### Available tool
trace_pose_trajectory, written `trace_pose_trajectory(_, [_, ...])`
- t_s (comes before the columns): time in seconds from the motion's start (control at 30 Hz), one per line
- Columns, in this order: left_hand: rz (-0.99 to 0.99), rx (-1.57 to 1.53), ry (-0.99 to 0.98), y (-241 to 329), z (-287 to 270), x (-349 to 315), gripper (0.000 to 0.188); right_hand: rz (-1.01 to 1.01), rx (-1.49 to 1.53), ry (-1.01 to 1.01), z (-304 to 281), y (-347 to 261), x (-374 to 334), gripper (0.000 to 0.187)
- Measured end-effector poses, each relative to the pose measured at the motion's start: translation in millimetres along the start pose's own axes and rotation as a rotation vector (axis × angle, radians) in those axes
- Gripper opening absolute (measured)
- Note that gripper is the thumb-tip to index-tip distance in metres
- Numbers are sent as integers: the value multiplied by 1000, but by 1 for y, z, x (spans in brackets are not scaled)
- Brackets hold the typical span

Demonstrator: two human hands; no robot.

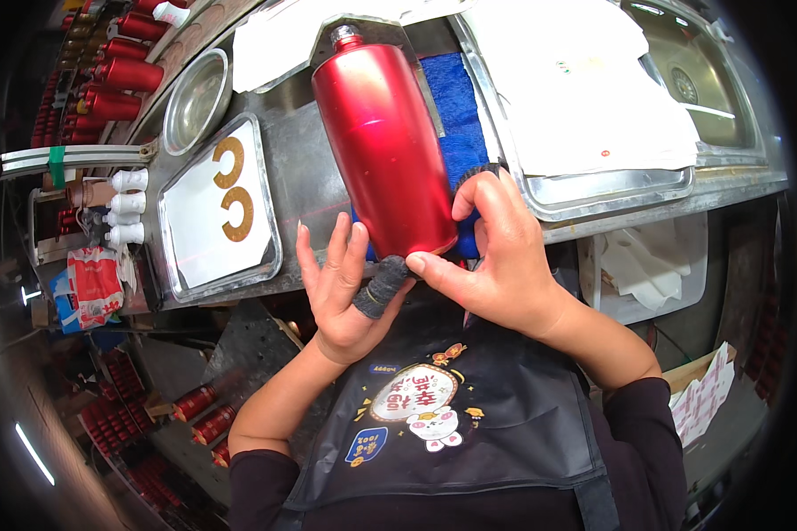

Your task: The person cleans a red bottle with a blue cloth, then applies a gold circular label to the bottle's neck and a rectangular label to its body. They smooth each label with their fingers and a wooden stick, then place the finished bottle on the floor.

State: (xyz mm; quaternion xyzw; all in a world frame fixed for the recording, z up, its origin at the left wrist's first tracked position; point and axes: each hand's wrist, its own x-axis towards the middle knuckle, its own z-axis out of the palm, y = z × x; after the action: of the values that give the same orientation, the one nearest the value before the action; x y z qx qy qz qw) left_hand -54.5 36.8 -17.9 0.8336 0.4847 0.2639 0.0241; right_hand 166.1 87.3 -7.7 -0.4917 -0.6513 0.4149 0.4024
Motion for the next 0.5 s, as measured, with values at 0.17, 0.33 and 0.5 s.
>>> trace_pose_trajectory(0.17, [166, 47, 27, 3, -4, 18, 60, 37, 87, -51, -6, 3, 1, 38])
trace_pose_trajectory(0.33, [97, 42, 92, 10, 4, 33, 56, 286, 439, -118, -12, 11, -5, 23])
trace_pose_trajectory(0.5, [-206, -338, 147, 3, 19, 31, 83, 116, 327, -95, -8, 12, -15, 30])
